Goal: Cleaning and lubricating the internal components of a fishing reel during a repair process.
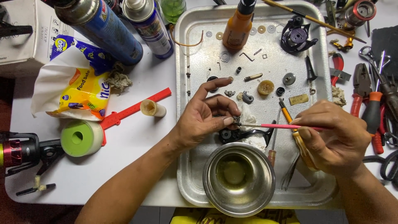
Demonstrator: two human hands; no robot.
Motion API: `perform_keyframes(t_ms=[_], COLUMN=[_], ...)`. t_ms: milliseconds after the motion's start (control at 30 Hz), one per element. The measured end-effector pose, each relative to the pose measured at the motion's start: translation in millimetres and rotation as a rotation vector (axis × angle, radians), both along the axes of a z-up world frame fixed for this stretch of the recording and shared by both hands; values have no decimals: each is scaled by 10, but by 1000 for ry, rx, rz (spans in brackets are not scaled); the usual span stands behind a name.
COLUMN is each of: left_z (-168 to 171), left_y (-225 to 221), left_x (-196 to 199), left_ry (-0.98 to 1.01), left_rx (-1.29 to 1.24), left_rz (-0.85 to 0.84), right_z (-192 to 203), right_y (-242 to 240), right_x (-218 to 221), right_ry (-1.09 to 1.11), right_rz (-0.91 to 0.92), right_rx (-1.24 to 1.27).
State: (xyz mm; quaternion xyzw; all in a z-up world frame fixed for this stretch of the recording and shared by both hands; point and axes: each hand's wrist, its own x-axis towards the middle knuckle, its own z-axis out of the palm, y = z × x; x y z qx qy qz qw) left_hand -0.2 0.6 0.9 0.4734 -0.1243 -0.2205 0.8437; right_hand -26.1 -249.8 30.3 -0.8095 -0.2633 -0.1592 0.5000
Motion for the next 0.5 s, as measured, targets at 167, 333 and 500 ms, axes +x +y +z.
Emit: perform_keyframes(t_ms=[167, 333, 500], left_z=[-26, -18, 1], left_y=[-1, -4, -1], left_x=[2, -3, 3], left_ry=[-8, 4, 9], left_rx=[14, -18, -20], left_rz=[-2, -16, 2], right_z=[-5, -8, -306], right_y=[-2, -46, -401], right_x=[5, 1, 19], right_ry=[7, 33, -5], right_rz=[37, -13, -187], right_rx=[5, -11, 124])
